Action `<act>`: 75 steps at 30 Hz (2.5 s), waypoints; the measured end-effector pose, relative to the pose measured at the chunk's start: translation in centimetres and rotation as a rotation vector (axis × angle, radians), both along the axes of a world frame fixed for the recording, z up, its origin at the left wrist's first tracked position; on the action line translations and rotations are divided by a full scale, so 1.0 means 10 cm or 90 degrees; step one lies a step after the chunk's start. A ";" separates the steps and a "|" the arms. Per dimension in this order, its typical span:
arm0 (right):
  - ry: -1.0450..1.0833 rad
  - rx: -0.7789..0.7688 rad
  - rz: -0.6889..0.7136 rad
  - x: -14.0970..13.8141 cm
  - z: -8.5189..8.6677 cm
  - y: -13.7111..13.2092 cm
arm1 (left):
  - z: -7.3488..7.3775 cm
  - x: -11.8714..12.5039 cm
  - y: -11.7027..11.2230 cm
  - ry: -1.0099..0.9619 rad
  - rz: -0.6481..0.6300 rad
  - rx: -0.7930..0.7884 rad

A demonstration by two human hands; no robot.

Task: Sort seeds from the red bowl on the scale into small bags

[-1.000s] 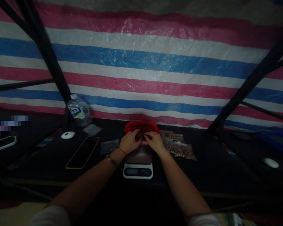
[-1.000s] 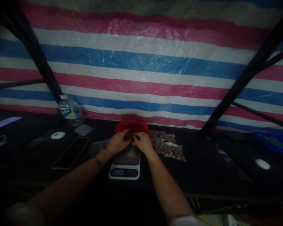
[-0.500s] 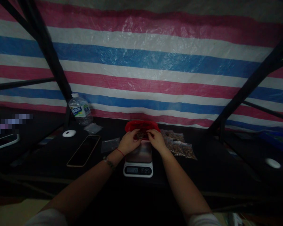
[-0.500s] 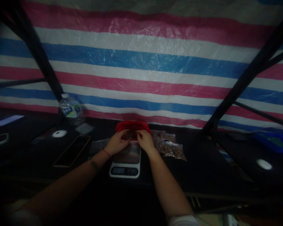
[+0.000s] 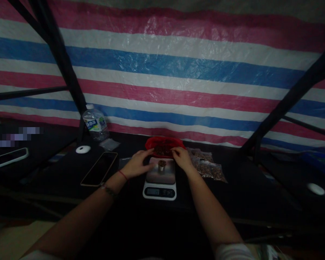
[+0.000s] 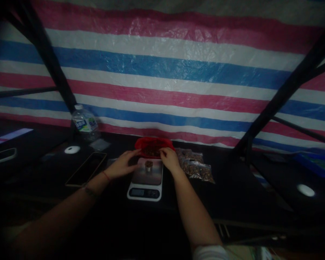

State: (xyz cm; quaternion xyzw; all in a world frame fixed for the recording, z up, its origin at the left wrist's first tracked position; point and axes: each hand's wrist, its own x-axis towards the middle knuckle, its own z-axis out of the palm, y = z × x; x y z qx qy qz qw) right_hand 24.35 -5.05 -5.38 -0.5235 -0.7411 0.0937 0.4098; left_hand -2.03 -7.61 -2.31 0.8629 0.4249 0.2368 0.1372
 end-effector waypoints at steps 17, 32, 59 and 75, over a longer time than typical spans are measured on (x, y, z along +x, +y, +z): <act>-0.011 0.036 -0.001 0.03 0.02 -0.02 | -0.33 -0.60 0.46 0.135 0.128 -0.078; 0.011 0.046 0.012 0.04 0.08 -0.09 | 0.00 0.08 0.65 -0.134 -0.009 0.241; 0.180 -0.103 0.183 -0.22 0.16 -0.29 | -0.20 0.18 0.49 -0.122 -0.110 0.099; 0.138 -0.067 0.157 -0.31 0.14 -0.29 | -0.20 0.28 0.40 -0.115 -0.122 0.073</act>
